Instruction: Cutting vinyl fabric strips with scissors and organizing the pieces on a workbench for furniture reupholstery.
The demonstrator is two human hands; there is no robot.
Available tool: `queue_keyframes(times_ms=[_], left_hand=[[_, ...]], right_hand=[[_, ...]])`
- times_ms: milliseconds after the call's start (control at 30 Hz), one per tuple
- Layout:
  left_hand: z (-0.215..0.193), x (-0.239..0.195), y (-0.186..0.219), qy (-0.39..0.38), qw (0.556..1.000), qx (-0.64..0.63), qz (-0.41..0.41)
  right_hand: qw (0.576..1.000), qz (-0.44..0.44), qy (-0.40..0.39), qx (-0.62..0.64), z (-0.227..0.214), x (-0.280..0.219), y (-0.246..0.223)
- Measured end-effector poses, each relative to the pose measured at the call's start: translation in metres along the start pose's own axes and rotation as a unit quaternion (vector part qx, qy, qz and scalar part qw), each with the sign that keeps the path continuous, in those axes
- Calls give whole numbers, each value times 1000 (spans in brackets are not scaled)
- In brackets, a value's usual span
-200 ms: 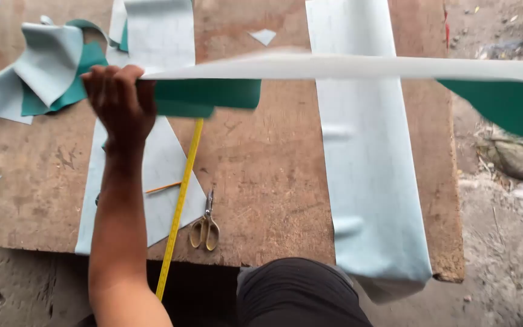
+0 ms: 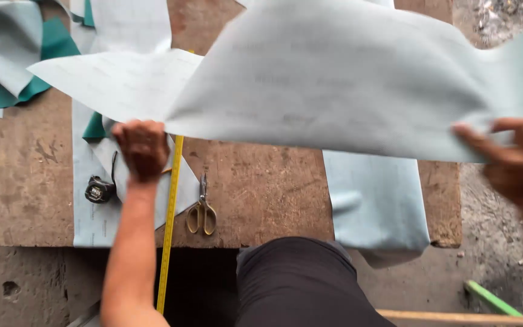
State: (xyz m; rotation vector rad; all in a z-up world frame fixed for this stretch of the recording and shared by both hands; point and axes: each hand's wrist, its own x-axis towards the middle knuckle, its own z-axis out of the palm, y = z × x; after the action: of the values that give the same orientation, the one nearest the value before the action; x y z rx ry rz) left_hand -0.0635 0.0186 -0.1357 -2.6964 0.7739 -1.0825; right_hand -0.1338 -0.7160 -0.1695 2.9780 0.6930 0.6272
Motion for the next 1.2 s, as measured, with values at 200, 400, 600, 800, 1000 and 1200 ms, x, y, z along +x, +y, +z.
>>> queue_keyframes(times_ms=[200,400,600,800,1000,1200], left_hand=[[82,-186,108,-295,946,3,-135],[47,-248,180,-424,861,-66,-274],[9,-287,216,-310,860,-38,-404],[-19,-330,226,-296,834,-67,-461],[-8,-322,203,-290,796,-117,-519],[4,-335,161,-440,733,-173,-488]], right_hand=[[874,100,-475,33,121,-88,-130],[790,259,-545,109,72,-85,-179],[952,215,-192,100,116,-123,-230],[837,317,-177,408,134,-93,-349],[618,529,-230,534,137,-86,-419],[650,557,-186,483,123,-91,-423]])
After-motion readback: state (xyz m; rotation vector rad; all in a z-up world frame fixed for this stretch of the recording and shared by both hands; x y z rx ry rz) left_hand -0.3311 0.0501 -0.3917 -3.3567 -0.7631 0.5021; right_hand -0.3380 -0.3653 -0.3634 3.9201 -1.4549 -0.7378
